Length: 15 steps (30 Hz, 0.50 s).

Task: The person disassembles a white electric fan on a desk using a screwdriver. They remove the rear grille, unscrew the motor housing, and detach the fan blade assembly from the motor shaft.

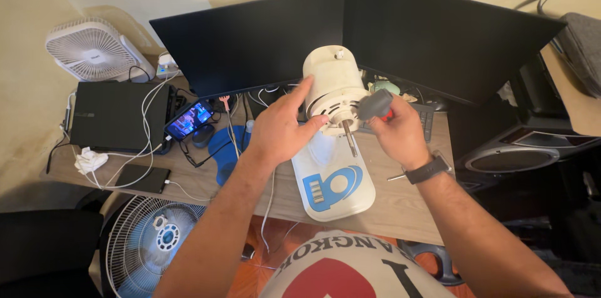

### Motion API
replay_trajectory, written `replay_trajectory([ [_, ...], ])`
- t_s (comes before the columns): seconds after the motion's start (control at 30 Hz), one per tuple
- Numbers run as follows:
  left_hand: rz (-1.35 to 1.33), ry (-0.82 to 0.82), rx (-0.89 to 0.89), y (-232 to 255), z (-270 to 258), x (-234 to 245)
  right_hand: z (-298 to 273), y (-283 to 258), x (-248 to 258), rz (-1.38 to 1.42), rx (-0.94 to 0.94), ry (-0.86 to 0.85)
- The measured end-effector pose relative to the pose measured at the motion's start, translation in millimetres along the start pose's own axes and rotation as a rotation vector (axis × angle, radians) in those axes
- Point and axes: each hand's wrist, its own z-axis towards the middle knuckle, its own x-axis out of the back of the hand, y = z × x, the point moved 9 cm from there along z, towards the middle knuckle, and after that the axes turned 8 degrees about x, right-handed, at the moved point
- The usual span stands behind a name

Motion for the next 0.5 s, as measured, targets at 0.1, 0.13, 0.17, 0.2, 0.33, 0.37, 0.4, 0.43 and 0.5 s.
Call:
replay_trajectory([
  [0.1, 0.029, -0.051, -0.036, -1, 8, -6, 1, 6, -3, 0.062, -0.032, 0.033],
  [0.13, 0.043, -0.075, -0.021, -3, 9, -11, 0, 5, -2, 0.034, -0.024, 0.046],
  [0.17, 0.057, -0.098, -0.006, -7, 9, -16, -1, 2, -1, 0.005, -0.016, 0.06],
  [0.2, 0.021, -0.111, -0.017, -8, 8, -19, -2, -2, -1, -0.022, -0.006, 0.074],
  [0.33, -0.185, -0.144, -0.095, -4, 1, -27, -10, -17, -2, -0.038, -0.013, 0.118],
  [0.37, -0.251, -0.148, -0.122, -2, -1, -27, -13, -19, -5, -0.021, -0.04, 0.117],
  [0.4, -0.243, -0.155, -0.111, -3, -2, -28, -15, -19, -6, -0.007, -0.064, 0.116],
  [0.43, -0.234, -0.162, -0.101, -3, -2, -29, -16, -21, -5, -0.021, -0.06, 0.123],
  [0.5, -0.169, -0.185, -0.082, -4, -2, -28, -18, -23, -7, -0.042, -0.056, 0.134],
])
